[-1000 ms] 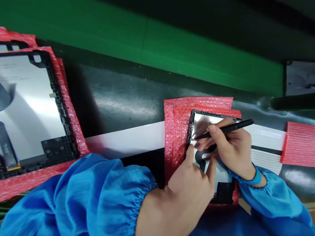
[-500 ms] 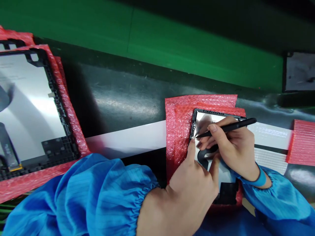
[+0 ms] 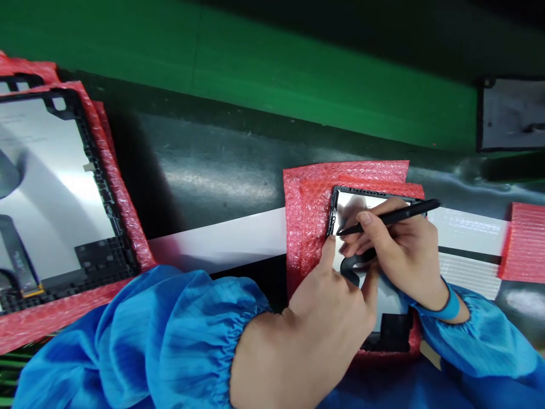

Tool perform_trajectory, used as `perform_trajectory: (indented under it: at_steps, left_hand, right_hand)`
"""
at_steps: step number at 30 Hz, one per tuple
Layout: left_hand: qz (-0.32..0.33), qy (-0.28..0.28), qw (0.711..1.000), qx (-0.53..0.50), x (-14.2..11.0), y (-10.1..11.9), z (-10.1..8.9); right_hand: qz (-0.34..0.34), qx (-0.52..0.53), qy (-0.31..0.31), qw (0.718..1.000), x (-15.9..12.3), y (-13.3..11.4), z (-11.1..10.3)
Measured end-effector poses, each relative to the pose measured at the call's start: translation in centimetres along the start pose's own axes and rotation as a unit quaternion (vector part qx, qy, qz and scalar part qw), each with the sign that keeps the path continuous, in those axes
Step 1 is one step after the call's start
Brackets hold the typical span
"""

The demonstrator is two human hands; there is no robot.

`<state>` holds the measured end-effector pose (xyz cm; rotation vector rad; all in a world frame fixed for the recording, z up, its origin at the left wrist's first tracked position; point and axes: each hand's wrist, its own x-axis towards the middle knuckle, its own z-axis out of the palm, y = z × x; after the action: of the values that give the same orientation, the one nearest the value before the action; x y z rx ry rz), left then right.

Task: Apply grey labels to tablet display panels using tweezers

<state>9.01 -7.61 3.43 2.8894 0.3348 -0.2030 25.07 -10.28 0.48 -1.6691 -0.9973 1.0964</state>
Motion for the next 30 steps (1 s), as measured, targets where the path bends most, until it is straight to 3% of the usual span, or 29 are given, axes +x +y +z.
perform_trajectory:
  at_steps: [4,9,11,15,18,23,26,28,30]
  left_hand:
    - [0.029,-0.004,0.999,-0.023,0.2,-0.3,0.4]
    - [0.063,0.052,0.993,-0.089,-0.3,-1.6,0.4]
    - [-0.01,0.035,0.991,-0.125,-1.1,-2.7,0.4]
    - [-0.262,-0.024,0.956,-0.126,-3.1,-5.2,0.8]
    - [-0.294,-0.008,0.928,-0.23,-3.7,-6.2,1.4]
    - [-0.272,0.118,0.854,-0.427,-2.9,-5.3,1.0]
    - [-0.296,0.182,0.765,-0.542,-1.3,-4.3,0.3]
    - [-0.313,0.195,0.697,-0.615,-0.1,-3.9,0.3]
    - [-0.321,0.209,0.662,-0.645,1.2,-4.2,0.7]
  right_hand:
    - [-0.017,0.032,0.037,0.999,0.1,-0.6,-0.1]
    - [-0.071,0.064,0.117,0.989,-1.0,-2.0,-1.9]
    - [-0.088,0.066,0.159,0.981,-1.8,-1.8,-3.4]
    - [-0.086,0.088,0.213,0.969,-3.3,0.6,-6.7]
    - [-0.068,0.108,0.227,0.966,-3.7,3.0,-8.4]
    - [-0.053,0.138,0.255,0.956,-4.0,5.6,-10.3]
    - [-0.061,0.159,0.276,0.946,-4.0,6.4,-11.3]
    - [-0.062,0.164,0.29,0.941,-3.9,6.7,-12.0]
    - [-0.051,0.161,0.302,0.938,-3.8,7.1,-12.7]
